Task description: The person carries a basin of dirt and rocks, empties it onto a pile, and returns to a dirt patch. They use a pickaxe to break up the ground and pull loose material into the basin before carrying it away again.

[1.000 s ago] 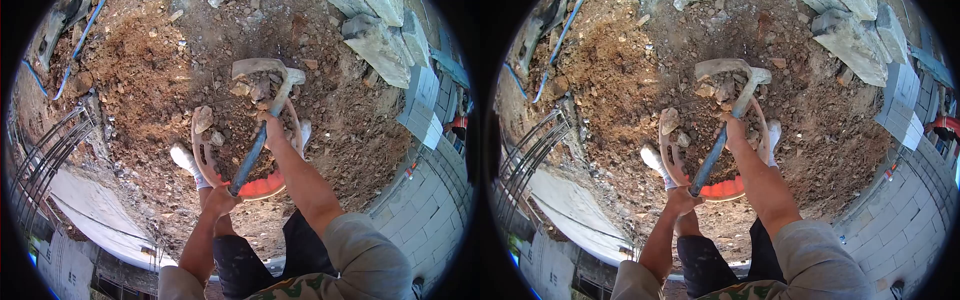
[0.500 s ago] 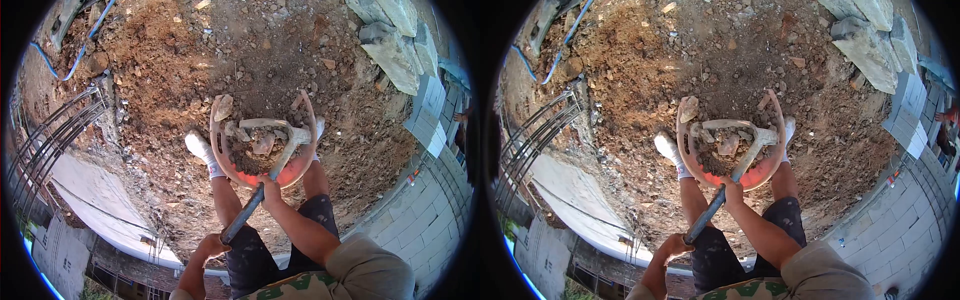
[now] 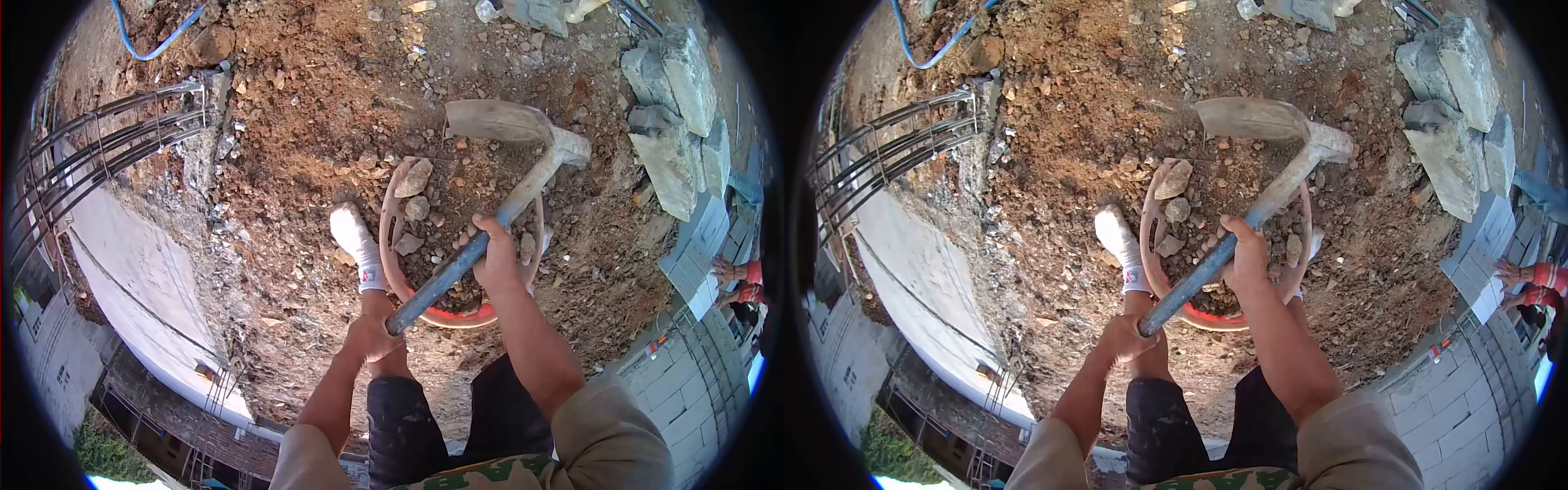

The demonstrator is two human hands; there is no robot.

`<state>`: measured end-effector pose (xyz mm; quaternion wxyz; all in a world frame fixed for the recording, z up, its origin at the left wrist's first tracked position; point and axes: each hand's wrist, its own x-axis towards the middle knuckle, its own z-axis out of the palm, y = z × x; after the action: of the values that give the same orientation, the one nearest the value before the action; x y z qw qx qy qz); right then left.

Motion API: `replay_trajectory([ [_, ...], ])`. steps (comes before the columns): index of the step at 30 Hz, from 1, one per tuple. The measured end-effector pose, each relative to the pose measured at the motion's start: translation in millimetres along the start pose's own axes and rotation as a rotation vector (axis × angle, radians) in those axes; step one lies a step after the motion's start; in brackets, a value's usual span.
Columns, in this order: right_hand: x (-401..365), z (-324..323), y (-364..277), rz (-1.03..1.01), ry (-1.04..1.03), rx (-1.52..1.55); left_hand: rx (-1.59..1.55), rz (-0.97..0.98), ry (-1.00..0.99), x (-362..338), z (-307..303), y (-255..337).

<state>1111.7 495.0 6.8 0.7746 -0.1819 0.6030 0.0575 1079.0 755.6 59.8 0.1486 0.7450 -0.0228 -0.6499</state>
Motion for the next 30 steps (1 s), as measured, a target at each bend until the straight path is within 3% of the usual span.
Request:
replay_trajectory([
  [1, 16, 17, -19, -0.073, -0.076, -0.054, -0.158, 0.093, 0.08, 14, -6, 19],
  [4, 31, 88, -60, -0.258, -0.215, -0.316, -0.45, 0.138, 0.052, 32, -33, 65],
  [9, 40, 199, -48, -0.49, -0.131, -0.677, -0.909, 0.245, 0.196, 53, -48, 60],
  [11, 78, 208, -7, -0.478, -0.169, -0.75, -1.135, 0.18, 0.165, 58, -40, 28],
  [13, 97, 191, 64, -0.476, 0.016, -0.927, -1.177, -0.009, 0.136, 36, -25, -7],
  [14, 116, 158, 104, -0.354, 0.02, -1.047, -1.205, -0.105, 0.095, 20, -4, -28],
  [17, 63, 135, 194, -0.149, -0.051, -1.26, -1.332, -0.284, 0.1, -54, 58, -67],
  [18, 49, 137, 213, -0.22, -0.029, -1.45, -1.362, -0.308, 0.138, -63, 66, -75],
  [19, 36, 142, 221, -0.214, -0.126, -1.385, -1.402, -0.368, 0.171, -74, 55, -75],
  [21, 28, 155, 226, -0.069, -0.121, -1.431, -1.389, -0.382, 0.168, -83, 50, -83],
  [24, 49, 147, 227, -0.119, -0.052, -1.418, -1.452, -0.309, 0.127, -81, 43, -67],
  [27, 43, 159, 179, 0.073, -0.107, -1.328, -1.464, -0.254, 0.158, -83, 33, -14],
  [30, 66, 153, 153, 0.08, -0.151, -1.211, -1.469, -0.126, 0.239, -80, 24, 36],
])
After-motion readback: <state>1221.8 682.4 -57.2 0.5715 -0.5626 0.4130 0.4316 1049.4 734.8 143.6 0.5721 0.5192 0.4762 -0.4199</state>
